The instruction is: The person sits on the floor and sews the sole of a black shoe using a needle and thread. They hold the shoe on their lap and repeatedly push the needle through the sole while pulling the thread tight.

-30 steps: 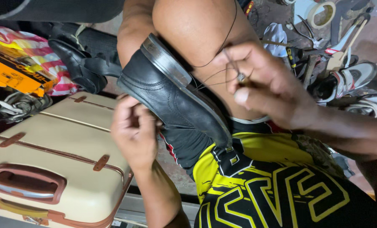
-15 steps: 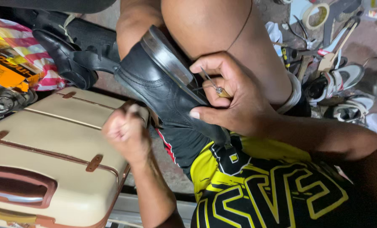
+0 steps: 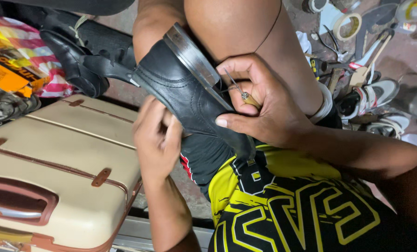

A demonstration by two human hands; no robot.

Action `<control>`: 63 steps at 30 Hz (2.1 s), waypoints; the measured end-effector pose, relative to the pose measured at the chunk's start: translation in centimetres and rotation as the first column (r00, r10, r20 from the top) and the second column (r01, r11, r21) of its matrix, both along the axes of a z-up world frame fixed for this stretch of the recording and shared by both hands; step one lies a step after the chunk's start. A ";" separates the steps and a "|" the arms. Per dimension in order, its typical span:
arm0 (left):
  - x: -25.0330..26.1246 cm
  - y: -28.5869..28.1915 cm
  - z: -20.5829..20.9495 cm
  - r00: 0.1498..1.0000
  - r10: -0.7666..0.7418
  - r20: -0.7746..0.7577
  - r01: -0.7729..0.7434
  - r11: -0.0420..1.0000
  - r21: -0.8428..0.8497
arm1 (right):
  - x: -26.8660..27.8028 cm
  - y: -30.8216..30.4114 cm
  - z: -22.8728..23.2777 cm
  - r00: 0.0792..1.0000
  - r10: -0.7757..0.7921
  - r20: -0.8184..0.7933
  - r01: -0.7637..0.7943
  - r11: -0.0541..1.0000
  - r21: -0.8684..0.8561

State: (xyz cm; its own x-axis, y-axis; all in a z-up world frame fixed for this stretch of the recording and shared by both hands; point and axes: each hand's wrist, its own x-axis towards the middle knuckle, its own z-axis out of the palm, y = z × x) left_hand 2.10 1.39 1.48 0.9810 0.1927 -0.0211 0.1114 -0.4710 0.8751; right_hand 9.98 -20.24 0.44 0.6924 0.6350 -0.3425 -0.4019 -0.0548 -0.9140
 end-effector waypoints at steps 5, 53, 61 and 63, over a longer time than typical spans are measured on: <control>1.9 1.5 -1.6 0.876 -0.232 -0.423 0.065 0.926 -0.373 | 0.9 -1.4 0.8 0.992 0.107 0.060 -0.102 0.992 -0.068; 1.0 0.4 -3.6 0.966 -0.167 -0.195 0.115 0.960 -0.253 | 8.8 -6.8 1.2 0.697 0.594 0.403 -0.353 0.773 -0.527; -0.5 -0.3 -5.1 0.981 -0.023 -0.195 -0.043 0.944 -0.327 | 8.2 -4.8 -0.5 0.994 0.070 0.084 -0.094 0.937 0.337; -0.8 -0.2 -5.6 0.983 0.011 -0.182 -0.065 0.953 -0.295 | 7.7 -3.4 -1.0 0.994 0.107 0.010 -0.096 0.846 0.524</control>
